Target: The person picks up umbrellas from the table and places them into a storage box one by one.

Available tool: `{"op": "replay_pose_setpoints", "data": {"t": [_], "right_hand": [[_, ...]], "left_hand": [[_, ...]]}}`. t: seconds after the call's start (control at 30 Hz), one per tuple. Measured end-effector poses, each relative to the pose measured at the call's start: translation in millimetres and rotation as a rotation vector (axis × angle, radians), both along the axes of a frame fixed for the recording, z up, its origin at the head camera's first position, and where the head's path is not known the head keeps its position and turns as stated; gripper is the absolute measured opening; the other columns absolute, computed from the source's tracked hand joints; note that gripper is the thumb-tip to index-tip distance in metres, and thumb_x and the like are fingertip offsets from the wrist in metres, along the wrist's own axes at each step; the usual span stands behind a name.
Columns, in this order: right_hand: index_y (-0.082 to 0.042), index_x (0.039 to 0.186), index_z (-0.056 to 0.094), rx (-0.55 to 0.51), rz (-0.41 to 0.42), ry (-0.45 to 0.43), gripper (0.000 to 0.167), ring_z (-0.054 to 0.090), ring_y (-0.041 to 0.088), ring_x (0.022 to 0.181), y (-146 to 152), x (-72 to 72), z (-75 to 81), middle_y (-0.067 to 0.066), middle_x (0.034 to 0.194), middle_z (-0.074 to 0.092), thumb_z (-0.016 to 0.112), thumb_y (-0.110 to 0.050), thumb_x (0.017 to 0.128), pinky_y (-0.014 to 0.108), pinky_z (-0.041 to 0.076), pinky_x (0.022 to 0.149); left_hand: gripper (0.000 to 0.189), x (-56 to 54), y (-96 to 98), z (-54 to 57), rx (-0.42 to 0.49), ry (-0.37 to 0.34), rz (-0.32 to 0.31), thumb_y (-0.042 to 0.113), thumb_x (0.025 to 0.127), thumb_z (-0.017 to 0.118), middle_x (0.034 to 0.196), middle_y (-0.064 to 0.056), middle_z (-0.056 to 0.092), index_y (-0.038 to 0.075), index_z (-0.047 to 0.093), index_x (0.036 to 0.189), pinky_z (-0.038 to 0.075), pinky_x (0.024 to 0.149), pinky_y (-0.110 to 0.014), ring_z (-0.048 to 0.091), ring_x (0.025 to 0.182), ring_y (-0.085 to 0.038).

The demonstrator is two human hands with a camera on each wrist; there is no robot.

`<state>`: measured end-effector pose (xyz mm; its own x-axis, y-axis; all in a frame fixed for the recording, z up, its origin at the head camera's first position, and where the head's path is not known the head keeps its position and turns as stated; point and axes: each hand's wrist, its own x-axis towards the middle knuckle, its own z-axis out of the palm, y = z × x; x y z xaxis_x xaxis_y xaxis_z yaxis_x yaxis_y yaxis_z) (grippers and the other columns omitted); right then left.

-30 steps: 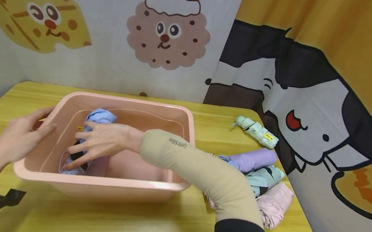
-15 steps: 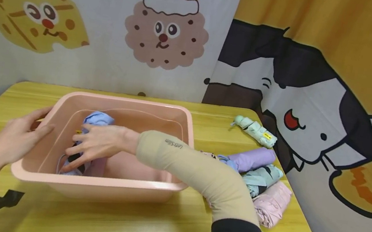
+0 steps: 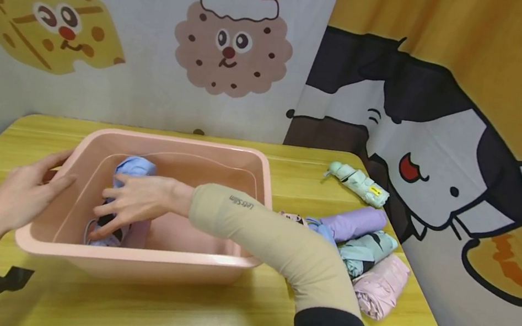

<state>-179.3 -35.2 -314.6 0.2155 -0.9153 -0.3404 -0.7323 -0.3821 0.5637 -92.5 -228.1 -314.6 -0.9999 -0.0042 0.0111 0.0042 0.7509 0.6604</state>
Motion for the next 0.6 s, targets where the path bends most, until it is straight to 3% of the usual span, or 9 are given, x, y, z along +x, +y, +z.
{"op": "replay_pose_setpoints", "data": {"t": [0.2,0.33,0.47,0.6], "right_hand": [[-0.042,0.147,0.024,-0.003,0.008,0.015,0.051,0.044,0.024,0.133,-1,-1.3,-1.2,-0.002,0.147,0.041,0.027,-0.015,0.105,0.05,0.041,0.105],[-0.041,0.145,0.029,-0.069,0.004,0.002,0.048,0.049,0.023,0.124,0,-2.1,3.0,-0.003,0.141,0.047,0.029,-0.016,0.104,0.047,0.042,0.104],[-0.037,0.141,0.038,-0.154,-0.034,-0.017,0.044,0.052,0.022,0.119,2,-1.6,11.0,-0.006,0.136,0.051,0.029,-0.015,0.103,0.044,0.043,0.104],[-0.034,0.138,0.042,-0.161,-0.073,-0.031,0.041,0.053,0.022,0.118,2,-0.4,18.1,-0.005,0.135,0.053,0.03,-0.017,0.103,0.044,0.045,0.101]], "left_hand": [[0.062,-1.3,-0.1,0.6,0.002,-0.012,0.003,0.03,0.101,0.037,0.134,-0.042,0.041,-0.005,0.018,0.149,0.056,0.076,-0.054,0.052,0.113,-0.055],[0.062,-1.1,-0.1,1.3,-0.005,-0.003,0.008,0.03,0.101,0.038,0.133,-0.042,0.043,-0.005,0.02,0.149,0.056,0.076,-0.054,0.053,0.112,-0.055],[0.061,-0.9,0.5,1.3,-0.016,0.006,0.011,0.029,0.101,0.038,0.132,-0.041,0.044,-0.005,0.02,0.149,0.056,0.075,-0.054,0.054,0.111,-0.055],[0.061,-0.9,0.5,0.9,-0.022,0.012,0.008,0.028,0.101,0.039,0.132,-0.041,0.044,-0.005,0.021,0.148,0.056,0.076,-0.055,0.053,0.111,-0.055]]}}
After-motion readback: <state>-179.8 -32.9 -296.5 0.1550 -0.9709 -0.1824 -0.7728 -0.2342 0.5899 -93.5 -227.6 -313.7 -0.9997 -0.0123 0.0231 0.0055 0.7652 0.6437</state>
